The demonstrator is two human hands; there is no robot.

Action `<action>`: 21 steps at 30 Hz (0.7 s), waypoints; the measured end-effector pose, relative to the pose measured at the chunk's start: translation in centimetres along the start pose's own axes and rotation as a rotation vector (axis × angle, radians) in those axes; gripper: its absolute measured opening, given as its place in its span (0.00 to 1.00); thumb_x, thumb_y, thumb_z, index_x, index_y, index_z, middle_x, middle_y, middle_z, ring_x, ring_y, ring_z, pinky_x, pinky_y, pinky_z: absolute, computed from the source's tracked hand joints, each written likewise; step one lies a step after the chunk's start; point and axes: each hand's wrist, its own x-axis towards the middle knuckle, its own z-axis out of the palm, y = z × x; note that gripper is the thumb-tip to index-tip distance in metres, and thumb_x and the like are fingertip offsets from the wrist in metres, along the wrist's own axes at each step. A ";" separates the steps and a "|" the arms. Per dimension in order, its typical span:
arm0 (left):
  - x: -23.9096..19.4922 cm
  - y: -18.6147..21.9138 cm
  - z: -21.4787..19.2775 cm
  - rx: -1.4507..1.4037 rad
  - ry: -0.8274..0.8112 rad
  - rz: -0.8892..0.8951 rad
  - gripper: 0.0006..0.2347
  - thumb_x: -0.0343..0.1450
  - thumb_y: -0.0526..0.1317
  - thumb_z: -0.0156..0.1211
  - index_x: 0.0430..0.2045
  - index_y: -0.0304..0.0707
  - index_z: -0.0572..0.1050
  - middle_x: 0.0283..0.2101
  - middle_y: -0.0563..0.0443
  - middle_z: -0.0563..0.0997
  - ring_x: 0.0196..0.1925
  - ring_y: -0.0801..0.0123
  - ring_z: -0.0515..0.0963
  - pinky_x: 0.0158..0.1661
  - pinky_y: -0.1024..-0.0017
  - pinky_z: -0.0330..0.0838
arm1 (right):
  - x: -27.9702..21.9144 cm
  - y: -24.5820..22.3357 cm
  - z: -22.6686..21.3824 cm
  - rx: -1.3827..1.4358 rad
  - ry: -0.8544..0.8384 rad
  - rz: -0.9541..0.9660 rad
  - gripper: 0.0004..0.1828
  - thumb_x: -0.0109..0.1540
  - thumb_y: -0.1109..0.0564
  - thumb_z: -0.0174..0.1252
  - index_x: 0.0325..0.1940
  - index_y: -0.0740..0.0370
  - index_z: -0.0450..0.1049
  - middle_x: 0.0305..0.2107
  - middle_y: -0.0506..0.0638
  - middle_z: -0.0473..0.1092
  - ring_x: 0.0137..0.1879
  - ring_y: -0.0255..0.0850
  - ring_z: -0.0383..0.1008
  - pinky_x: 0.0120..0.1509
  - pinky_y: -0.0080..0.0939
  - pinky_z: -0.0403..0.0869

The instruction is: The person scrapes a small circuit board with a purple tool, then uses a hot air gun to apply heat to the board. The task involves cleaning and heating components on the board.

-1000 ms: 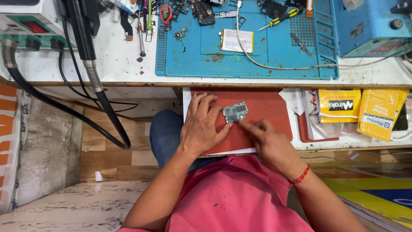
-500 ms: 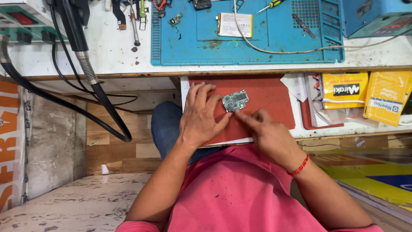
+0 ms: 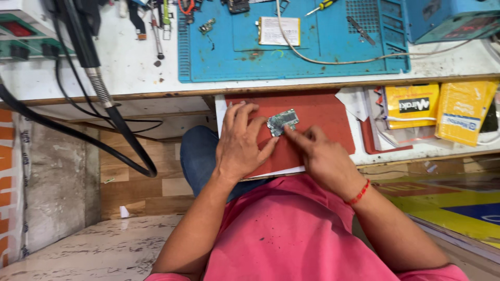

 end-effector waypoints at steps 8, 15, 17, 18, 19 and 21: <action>-0.1 -0.2 0.2 0.016 0.003 -0.031 0.22 0.61 0.48 0.75 0.44 0.33 0.79 0.59 0.40 0.71 0.66 0.45 0.64 0.67 0.52 0.60 | -0.3 -1.3 -0.8 -0.088 -0.095 0.068 0.36 0.58 0.61 0.51 0.72 0.42 0.65 0.45 0.58 0.70 0.37 0.61 0.77 0.39 0.58 0.76; 0.1 0.0 0.2 0.007 -0.014 -0.030 0.22 0.62 0.47 0.74 0.45 0.33 0.79 0.60 0.39 0.71 0.67 0.45 0.64 0.67 0.52 0.60 | 0.0 -0.3 -0.2 -0.037 -0.091 -0.016 0.34 0.60 0.62 0.50 0.71 0.42 0.65 0.43 0.58 0.70 0.35 0.60 0.77 0.38 0.58 0.76; -0.1 0.0 0.0 0.025 0.002 -0.009 0.22 0.62 0.48 0.75 0.44 0.33 0.79 0.60 0.39 0.71 0.66 0.44 0.63 0.67 0.51 0.59 | -0.4 0.0 0.2 -0.029 -0.003 0.050 0.35 0.59 0.62 0.50 0.71 0.42 0.66 0.44 0.58 0.70 0.35 0.60 0.77 0.39 0.58 0.76; 0.0 0.1 0.1 0.032 0.017 0.003 0.22 0.63 0.48 0.75 0.44 0.33 0.79 0.59 0.39 0.71 0.66 0.43 0.63 0.67 0.50 0.58 | -0.6 0.3 0.1 -0.032 0.043 0.080 0.35 0.59 0.62 0.50 0.71 0.42 0.66 0.44 0.58 0.70 0.35 0.60 0.77 0.40 0.57 0.76; 0.1 0.1 0.1 0.037 0.016 0.006 0.22 0.63 0.48 0.75 0.44 0.33 0.79 0.59 0.39 0.71 0.66 0.43 0.64 0.67 0.49 0.58 | -0.7 0.5 0.1 -0.044 0.047 0.100 0.34 0.60 0.62 0.50 0.71 0.42 0.66 0.44 0.58 0.70 0.35 0.61 0.76 0.39 0.58 0.76; 0.1 0.2 0.2 0.048 0.010 0.006 0.22 0.62 0.49 0.76 0.43 0.32 0.79 0.57 0.39 0.72 0.65 0.44 0.64 0.67 0.47 0.57 | -0.9 0.6 -0.1 -0.064 0.049 0.138 0.32 0.62 0.62 0.50 0.72 0.43 0.66 0.44 0.58 0.70 0.35 0.62 0.76 0.37 0.58 0.75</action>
